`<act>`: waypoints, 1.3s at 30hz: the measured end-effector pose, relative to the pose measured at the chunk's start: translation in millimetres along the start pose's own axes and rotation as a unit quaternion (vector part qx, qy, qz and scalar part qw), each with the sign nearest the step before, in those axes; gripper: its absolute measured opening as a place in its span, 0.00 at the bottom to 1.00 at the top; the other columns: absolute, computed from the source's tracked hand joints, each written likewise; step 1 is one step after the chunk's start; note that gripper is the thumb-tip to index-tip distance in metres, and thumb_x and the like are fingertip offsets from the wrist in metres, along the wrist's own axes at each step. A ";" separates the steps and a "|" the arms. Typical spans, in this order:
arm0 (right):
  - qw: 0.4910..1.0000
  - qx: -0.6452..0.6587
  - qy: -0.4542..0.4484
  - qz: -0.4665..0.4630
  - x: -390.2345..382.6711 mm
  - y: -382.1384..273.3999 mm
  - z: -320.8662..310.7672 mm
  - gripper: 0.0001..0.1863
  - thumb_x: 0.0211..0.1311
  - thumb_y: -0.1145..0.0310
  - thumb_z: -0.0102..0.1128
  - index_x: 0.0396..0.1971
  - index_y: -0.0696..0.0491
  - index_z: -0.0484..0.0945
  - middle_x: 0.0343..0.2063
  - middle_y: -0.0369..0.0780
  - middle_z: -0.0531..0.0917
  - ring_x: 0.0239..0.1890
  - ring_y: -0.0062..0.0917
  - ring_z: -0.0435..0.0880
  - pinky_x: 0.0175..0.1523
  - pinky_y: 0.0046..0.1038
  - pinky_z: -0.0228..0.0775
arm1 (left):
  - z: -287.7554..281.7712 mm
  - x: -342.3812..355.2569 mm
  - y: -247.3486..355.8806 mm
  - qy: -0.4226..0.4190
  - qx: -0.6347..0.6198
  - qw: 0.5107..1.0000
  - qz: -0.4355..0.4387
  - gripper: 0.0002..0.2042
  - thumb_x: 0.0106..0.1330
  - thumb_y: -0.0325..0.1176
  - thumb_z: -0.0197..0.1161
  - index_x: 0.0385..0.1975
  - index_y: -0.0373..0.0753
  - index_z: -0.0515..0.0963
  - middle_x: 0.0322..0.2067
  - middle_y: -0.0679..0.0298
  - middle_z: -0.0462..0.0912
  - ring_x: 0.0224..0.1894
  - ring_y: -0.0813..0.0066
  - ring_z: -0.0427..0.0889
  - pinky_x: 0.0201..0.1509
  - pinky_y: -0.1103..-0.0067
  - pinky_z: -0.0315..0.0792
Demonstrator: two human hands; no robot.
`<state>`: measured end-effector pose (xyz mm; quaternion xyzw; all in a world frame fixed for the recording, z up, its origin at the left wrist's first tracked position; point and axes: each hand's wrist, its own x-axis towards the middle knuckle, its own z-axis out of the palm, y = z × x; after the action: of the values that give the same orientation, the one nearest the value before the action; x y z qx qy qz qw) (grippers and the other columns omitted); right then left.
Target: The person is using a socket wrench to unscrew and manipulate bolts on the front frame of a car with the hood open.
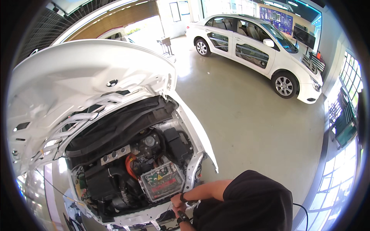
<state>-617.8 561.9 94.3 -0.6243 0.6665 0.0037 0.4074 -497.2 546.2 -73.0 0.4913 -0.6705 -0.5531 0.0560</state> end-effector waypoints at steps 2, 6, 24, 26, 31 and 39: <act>0.994 -0.061 0.083 0.047 47.3 45.6 47.3 0.09 0.39 0.65 0.57 0.22 0.52 0.80 0.25 0.45 0.80 0.33 0.37 0.80 0.34 0.36 0.71 | 15.5 9.2 27.8 -0.038 0.022 0.999 0.022 0.18 0.48 0.37 0.60 0.39 0.37 0.72 0.30 0.56 0.79 0.35 0.68 0.79 0.36 0.76 0.71; 0.798 -0.575 -0.019 0.181 54.6 -4.0 74.8 0.08 0.35 0.65 0.60 0.19 0.51 0.78 0.25 0.41 0.80 0.36 0.33 0.78 0.39 0.32 0.69 | 9.1 3.8 13.6 -0.021 0.012 1.000 0.006 0.18 0.48 0.38 0.60 0.39 0.37 0.72 0.31 0.56 0.79 0.35 0.67 0.79 0.36 0.76 0.71; 0.996 0.008 0.085 0.013 18.7 28.9 26.1 0.16 0.51 0.64 0.47 0.40 0.54 0.71 0.29 0.44 0.79 0.33 0.36 0.79 0.37 0.38 0.67 | 6.6 0.6 12.4 -0.036 0.030 0.999 0.008 0.19 0.50 0.40 0.58 0.40 0.38 0.72 0.32 0.55 0.79 0.37 0.67 0.79 0.37 0.76 0.71; 0.967 -0.216 0.112 -0.070 -6.5 9.8 1.6 0.18 0.49 0.65 0.49 0.42 0.51 0.70 0.25 0.42 0.79 0.30 0.35 0.79 0.32 0.38 0.65 | 6.1 0.8 9.8 -0.034 0.028 0.999 0.008 0.19 0.50 0.41 0.58 0.40 0.38 0.72 0.33 0.55 0.79 0.37 0.66 0.79 0.37 0.76 0.71; 0.953 -0.203 0.196 -0.111 44.7 42.7 33.8 0.22 0.46 0.66 0.53 0.46 0.50 0.69 0.23 0.41 0.79 0.30 0.35 0.79 0.27 0.38 0.64 | 5.1 0.3 23.5 -0.044 0.039 0.998 0.015 0.19 0.51 0.41 0.58 0.40 0.39 0.72 0.33 0.55 0.79 0.38 0.66 0.78 0.38 0.76 0.71; 0.993 0.013 0.119 0.017 9.4 25.4 25.4 0.24 0.41 0.61 0.61 0.41 0.56 0.71 0.25 0.42 0.80 0.32 0.37 0.80 0.31 0.43 0.67 | 4.6 -0.1 18.9 -0.039 0.037 0.998 0.009 0.19 0.52 0.43 0.57 0.41 0.39 0.72 0.34 0.54 0.79 0.39 0.66 0.78 0.38 0.76 0.71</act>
<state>-624.3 572.7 59.4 -0.6036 0.7206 -0.0729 0.3334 -511.3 547.6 -59.7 0.4650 -0.6966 -0.5461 0.0161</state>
